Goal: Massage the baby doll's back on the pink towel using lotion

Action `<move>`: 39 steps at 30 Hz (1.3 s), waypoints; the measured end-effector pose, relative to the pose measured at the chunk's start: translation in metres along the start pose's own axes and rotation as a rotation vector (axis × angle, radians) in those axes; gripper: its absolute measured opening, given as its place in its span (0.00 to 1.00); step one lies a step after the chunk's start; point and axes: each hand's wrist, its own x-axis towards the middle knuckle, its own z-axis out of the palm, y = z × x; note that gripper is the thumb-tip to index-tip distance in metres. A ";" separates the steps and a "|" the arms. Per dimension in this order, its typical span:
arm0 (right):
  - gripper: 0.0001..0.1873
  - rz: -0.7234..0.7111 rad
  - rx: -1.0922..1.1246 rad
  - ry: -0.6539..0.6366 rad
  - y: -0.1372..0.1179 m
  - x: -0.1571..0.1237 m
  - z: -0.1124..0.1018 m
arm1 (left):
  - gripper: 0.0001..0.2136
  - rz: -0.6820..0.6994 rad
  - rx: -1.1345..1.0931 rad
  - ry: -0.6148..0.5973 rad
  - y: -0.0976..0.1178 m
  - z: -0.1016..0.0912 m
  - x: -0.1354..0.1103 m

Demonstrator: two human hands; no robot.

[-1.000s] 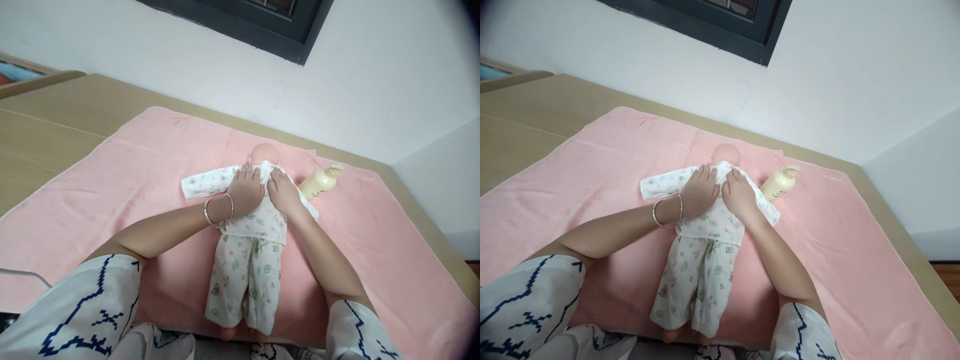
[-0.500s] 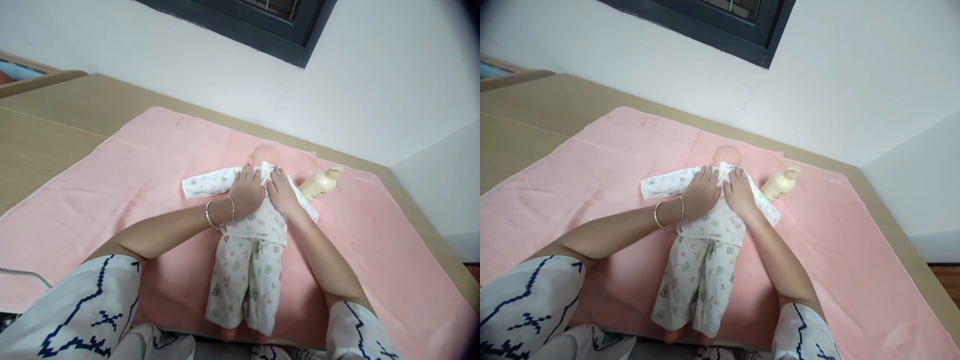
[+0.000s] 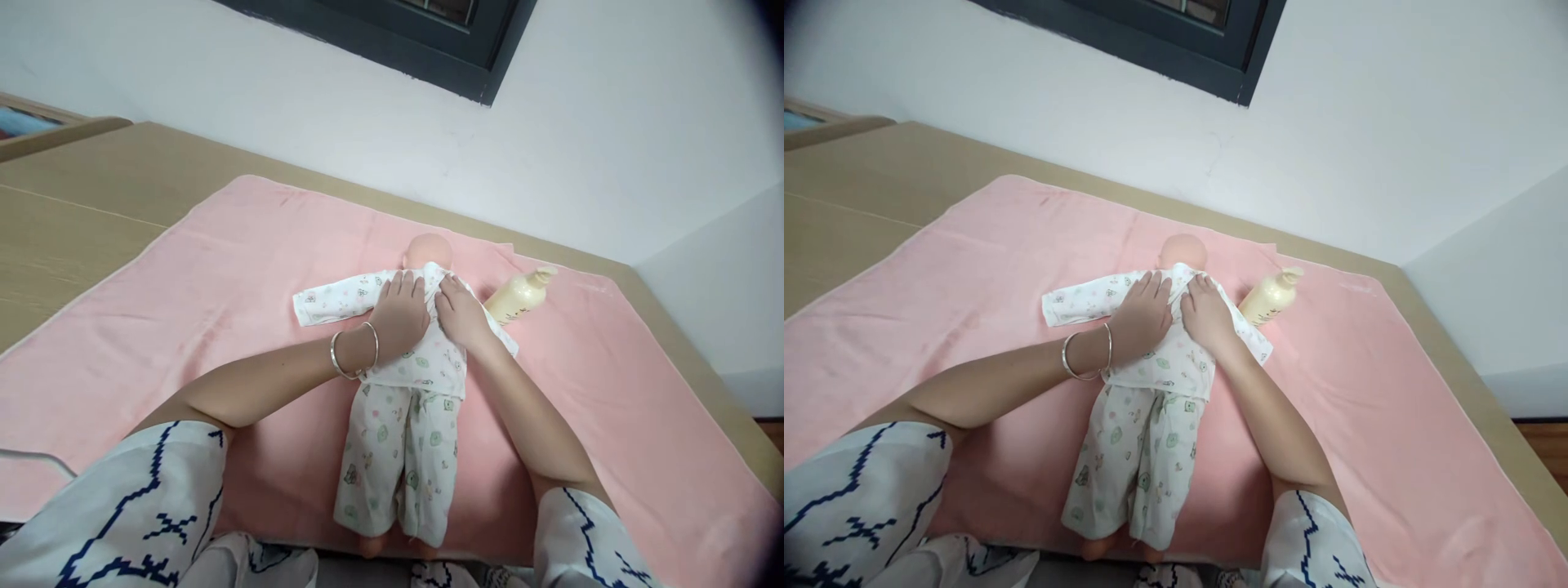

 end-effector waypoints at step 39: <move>0.27 -0.105 0.052 0.231 -0.007 -0.008 0.022 | 0.20 0.119 -0.573 0.337 -0.044 0.039 0.017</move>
